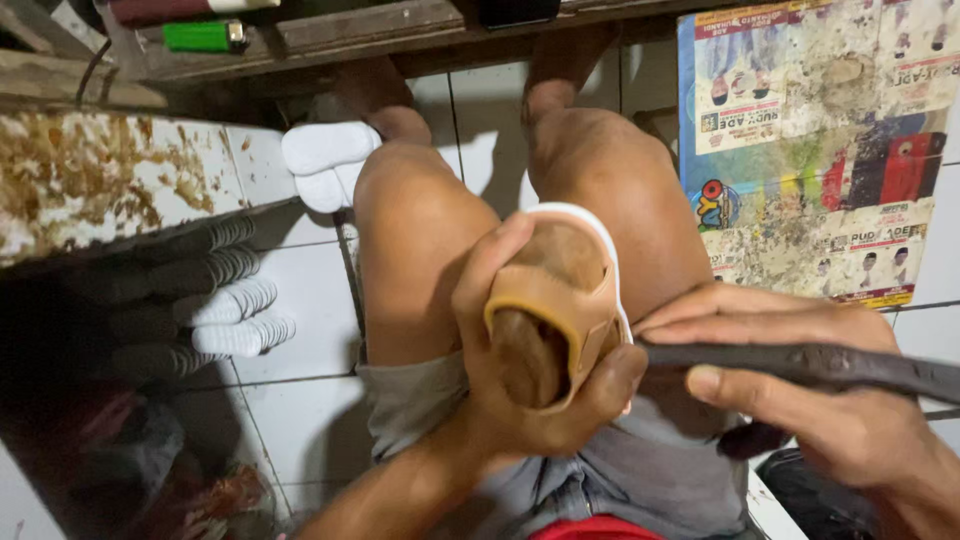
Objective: The person assembles sandals by heating the sole and upper separately over a gas flame, then pressing them together. They use a curved metal tool to trim excess material from the edges and place the finished sandals on a nearby shelf.
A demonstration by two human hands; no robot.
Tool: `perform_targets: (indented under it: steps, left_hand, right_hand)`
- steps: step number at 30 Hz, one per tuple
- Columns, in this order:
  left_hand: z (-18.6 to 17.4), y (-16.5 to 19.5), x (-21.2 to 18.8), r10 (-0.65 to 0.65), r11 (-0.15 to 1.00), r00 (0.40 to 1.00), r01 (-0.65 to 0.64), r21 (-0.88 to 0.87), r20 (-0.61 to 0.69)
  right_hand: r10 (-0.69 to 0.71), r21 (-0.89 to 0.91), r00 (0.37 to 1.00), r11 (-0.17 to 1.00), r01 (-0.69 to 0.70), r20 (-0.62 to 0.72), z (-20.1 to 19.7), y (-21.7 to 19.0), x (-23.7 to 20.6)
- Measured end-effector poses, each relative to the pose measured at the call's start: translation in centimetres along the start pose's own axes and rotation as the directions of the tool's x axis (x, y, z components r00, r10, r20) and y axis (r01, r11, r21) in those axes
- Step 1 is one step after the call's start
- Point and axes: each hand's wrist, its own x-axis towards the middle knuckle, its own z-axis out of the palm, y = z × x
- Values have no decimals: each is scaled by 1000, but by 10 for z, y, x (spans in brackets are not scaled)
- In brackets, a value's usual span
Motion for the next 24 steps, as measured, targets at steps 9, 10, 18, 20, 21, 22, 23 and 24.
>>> perform_targets:
  steps: [9, 10, 18, 20, 21, 22, 23, 24]
  left_hand:
    - [-15, 26, -19, -14, 892, 999, 28, -451, 35]
    - [-16, 25, -23, -46, 888, 999, 48, -458, 15]
    - [-14, 9, -13, -30, 912, 999, 14, -411, -33]
    - [-14, 7, -14, -14, 931, 999, -3, -365, -42]
    - [-14, 6, -14, -12, 939, 999, -5, -344, -46]
    - [-14, 5, -14, -7, 946, 999, -10, -324, -52]
    - [-14, 4, -13, -1, 951, 999, -15, -308, -53]
    - [-14, 3, -12, 11, 957, 999, -26, -289, -54]
  right_hand:
    - [216, 424, 976, 885, -192, -9, -6, 12, -28]
    - [196, 424, 981, 887, -181, 9, -3, 15, -31]
    - [296, 249, 946, 934, -257, -134, 21, 18, -36]
    - [247, 107, 957, 967, -233, -151, 25, 13, -33]
    - [228, 36, 961, 974, -225, -156, 26, 10, -32]
    - [172, 5, 975, 985, -173, -139, 28, 7, -29]
    - [116, -29, 985, 992, -121, -124, 27, 5, -26]
    - [55, -63, 993, 996, -62, -107, 27, 4, -23]
